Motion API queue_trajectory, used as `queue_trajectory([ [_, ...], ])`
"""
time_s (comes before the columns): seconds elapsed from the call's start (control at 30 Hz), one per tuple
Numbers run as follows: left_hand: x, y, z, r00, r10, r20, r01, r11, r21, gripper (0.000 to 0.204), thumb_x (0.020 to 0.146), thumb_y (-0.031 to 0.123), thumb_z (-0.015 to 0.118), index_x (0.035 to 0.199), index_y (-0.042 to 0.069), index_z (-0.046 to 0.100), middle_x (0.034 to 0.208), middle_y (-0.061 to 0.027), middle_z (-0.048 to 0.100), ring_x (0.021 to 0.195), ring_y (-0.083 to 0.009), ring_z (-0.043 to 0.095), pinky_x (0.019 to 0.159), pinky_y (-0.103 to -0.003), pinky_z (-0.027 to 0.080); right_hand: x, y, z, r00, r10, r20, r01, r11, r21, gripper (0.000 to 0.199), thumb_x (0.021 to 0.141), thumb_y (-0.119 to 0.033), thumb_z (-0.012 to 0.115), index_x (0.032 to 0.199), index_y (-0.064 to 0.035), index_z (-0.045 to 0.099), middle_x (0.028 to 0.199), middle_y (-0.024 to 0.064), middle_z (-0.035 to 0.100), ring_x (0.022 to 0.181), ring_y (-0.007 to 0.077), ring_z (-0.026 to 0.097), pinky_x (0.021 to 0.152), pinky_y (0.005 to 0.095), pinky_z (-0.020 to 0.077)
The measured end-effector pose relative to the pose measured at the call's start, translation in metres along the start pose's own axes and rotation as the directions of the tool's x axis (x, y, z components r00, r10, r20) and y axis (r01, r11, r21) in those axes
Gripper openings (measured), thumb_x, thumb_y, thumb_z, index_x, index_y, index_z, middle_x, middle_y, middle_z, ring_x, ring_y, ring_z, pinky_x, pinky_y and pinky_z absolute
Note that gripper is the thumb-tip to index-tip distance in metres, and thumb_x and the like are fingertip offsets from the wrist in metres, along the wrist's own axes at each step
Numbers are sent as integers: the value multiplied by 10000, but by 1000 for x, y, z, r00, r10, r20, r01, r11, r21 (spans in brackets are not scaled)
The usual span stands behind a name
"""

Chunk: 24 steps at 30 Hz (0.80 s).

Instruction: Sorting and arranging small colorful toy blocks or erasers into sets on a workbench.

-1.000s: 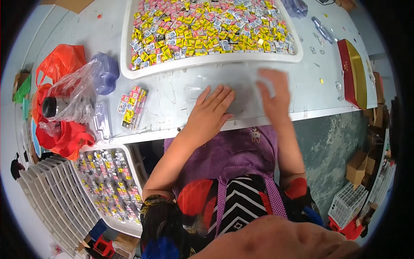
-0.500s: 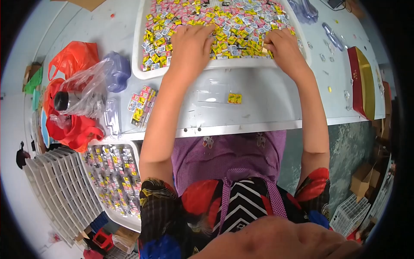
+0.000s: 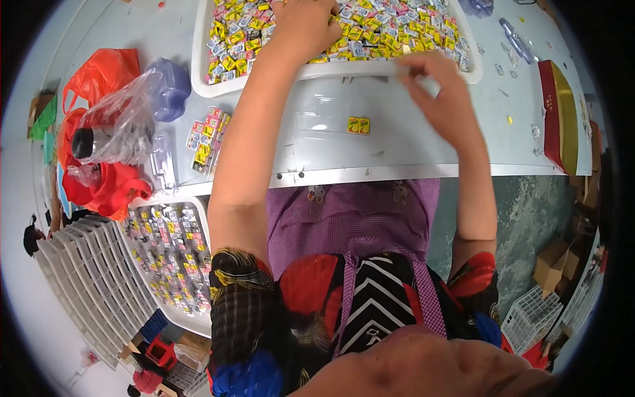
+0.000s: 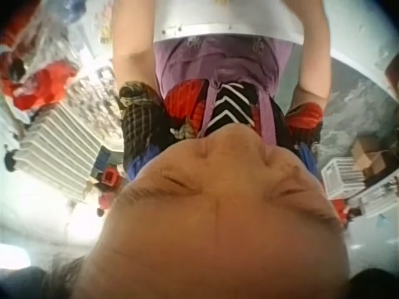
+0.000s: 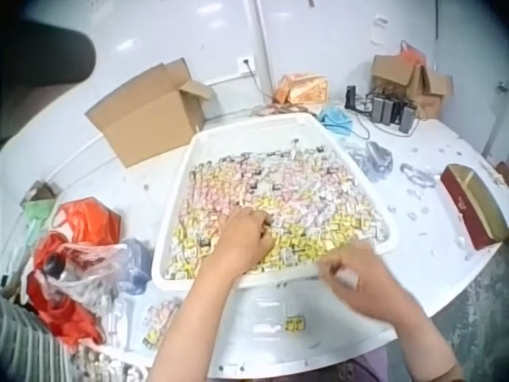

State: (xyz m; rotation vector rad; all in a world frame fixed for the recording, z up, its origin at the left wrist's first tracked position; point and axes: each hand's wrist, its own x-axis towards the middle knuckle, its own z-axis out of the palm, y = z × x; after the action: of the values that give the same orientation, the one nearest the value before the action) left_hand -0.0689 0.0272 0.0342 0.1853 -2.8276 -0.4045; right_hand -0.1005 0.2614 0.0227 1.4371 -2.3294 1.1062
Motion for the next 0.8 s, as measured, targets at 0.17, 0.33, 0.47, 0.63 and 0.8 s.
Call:
queue_trajectory([
  [0.17,0,-21,24,977,80,-198,-113,980,-162,214,786,131,602,967,45,678,927,-179,637,961,-349,571,861,-455,424,-34,-37,49,928,232,293,-328,880,342,211,806,-67,674,1015,-78,651,860,42,608,844,199,557,870,327,400],
  [0.33,-15,-8,0,932,177,-315,-203,978,-49,185,833,139,607,970,33,672,885,-178,641,892,-359,583,786,-445,446,-47,-35,73,945,166,282,-213,966,147,171,798,-94,673,966,-113,653,851,25,599,932,207,513,959,408,311],
  [0.47,-36,-31,4,925,105,-366,-145,986,-83,225,805,147,667,1028,124,692,1010,-65,643,977,-295,550,860,-446,394,-52,-34,85,985,91,148,-104,991,80,129,787,-122,679,910,-137,646,864,11,584,950,225,493,944,451,290],
  [0.63,-58,-32,-8,924,122,-363,-173,979,-111,253,785,141,692,1036,102,683,997,-75,637,976,-287,550,855,-420,387,-59,-35,94,992,105,70,-107,993,40,92,784,-124,668,870,-149,646,916,4,559,963,229,485,908,444,299],
  [0.8,-64,-28,-16,946,68,-318,-119,982,-144,263,800,144,684,1059,99,675,1010,-92,633,984,-277,550,868,-406,379,-63,-37,89,995,90,51,-89,996,-21,99,774,-109,655,863,-151,643,916,15,530,969,238,478,909,444,298],
])
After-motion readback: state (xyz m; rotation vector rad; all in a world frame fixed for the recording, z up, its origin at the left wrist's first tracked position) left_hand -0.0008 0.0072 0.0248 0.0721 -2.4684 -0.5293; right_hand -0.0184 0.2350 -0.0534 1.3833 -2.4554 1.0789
